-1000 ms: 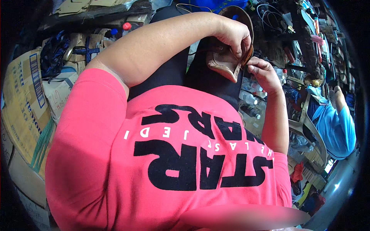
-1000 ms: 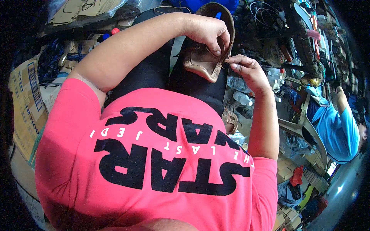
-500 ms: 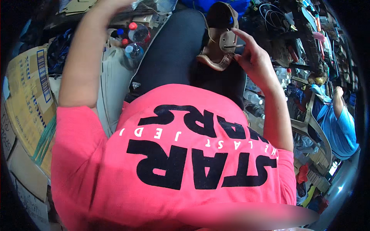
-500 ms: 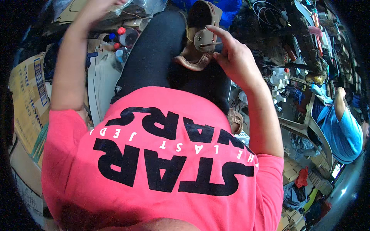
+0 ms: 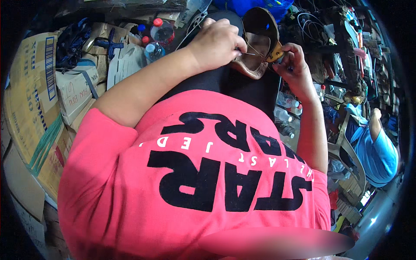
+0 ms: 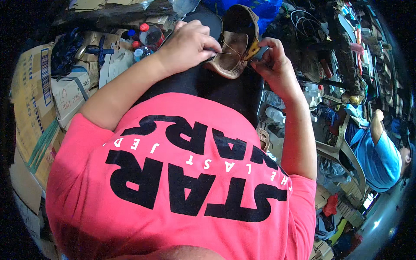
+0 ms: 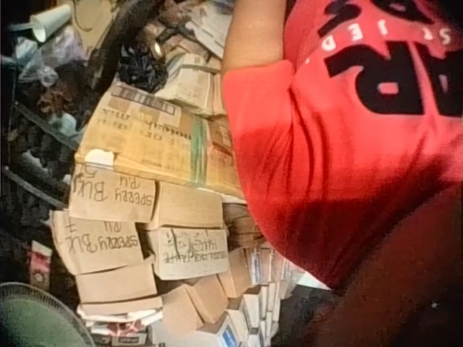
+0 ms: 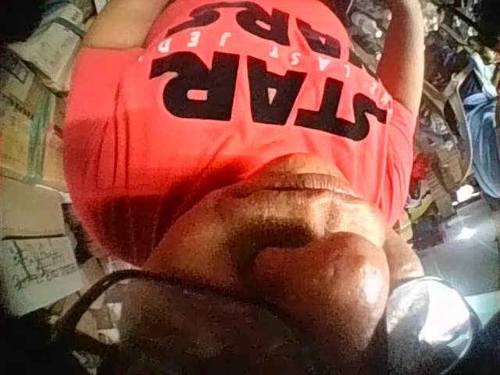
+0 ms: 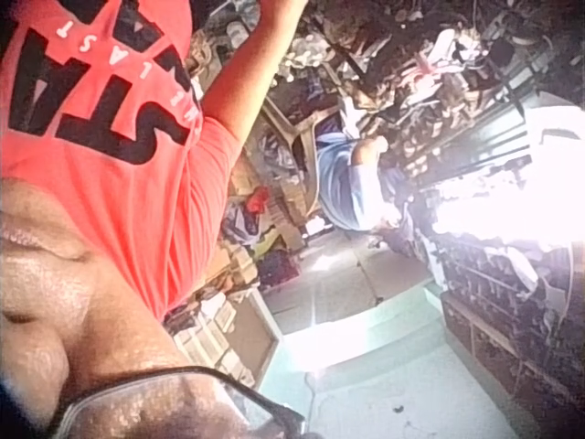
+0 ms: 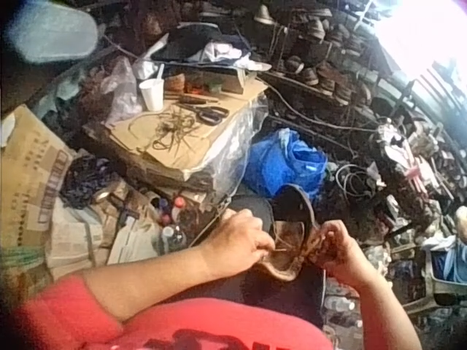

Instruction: The recorder is lacing a brown leather shoe with a long lace.

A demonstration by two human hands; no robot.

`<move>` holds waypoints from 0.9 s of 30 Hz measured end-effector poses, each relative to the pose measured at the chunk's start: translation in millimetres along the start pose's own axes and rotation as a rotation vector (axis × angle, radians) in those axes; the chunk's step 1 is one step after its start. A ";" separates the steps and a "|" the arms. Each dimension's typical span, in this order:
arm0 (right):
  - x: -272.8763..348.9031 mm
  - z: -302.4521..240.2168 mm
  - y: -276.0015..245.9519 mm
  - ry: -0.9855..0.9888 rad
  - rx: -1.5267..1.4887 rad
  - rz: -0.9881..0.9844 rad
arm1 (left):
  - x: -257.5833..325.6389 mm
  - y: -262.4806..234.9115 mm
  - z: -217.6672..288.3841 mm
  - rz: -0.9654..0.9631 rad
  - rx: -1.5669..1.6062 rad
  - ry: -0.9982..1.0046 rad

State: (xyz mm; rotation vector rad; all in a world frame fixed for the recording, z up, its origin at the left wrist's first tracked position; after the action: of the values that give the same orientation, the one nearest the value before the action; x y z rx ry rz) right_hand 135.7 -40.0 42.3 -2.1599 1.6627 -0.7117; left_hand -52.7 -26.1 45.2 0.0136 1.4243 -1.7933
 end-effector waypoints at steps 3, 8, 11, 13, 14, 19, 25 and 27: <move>0.4 5.5 1.6 -0.018 -0.107 -0.004 | -2.9 10.5 0.2 -0.022 -0.074 -0.012; -5.2 24.6 2.2 0.033 -0.235 -0.075 | -7.4 7.8 1.2 0.024 -0.003 -0.001; -7.0 25.7 2.6 0.059 -0.371 -0.119 | -13.2 10.8 -4.7 -0.020 0.322 -0.012; -7.5 25.0 3.7 0.084 -0.430 -0.138 | -12.7 7.4 -3.2 0.008 0.263 0.033; -6.8 22.8 4.4 0.074 -0.427 -0.135 | -12.7 4.2 -0.5 0.036 0.206 0.081; -1.1 21.7 4.1 0.036 -0.325 -0.118 | -5.4 1.2 -2.9 -0.019 0.009 0.047; -5.1 29.1 2.5 0.050 -0.405 -0.126 | -15.8 10.9 -8.2 -0.008 0.116 0.023; -6.8 28.8 3.6 0.074 -0.440 -0.134 | -19.1 15.9 -10.0 -0.007 0.126 0.028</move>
State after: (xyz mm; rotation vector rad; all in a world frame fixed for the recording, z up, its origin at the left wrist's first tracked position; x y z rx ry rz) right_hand 147.8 -35.8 15.4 -2.5921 1.8668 -0.4981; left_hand -35.2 -7.1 37.9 0.0996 1.3308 -1.8926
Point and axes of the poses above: each hand's wrist, its own x-axis away from the middle knuckle, its own y-axis out of the palm, z = x × y, the point moved 8 cm from there along -x, towards the middle knuckle, and after that the axes turned 10 degrees about y, right-handed, at the moved point
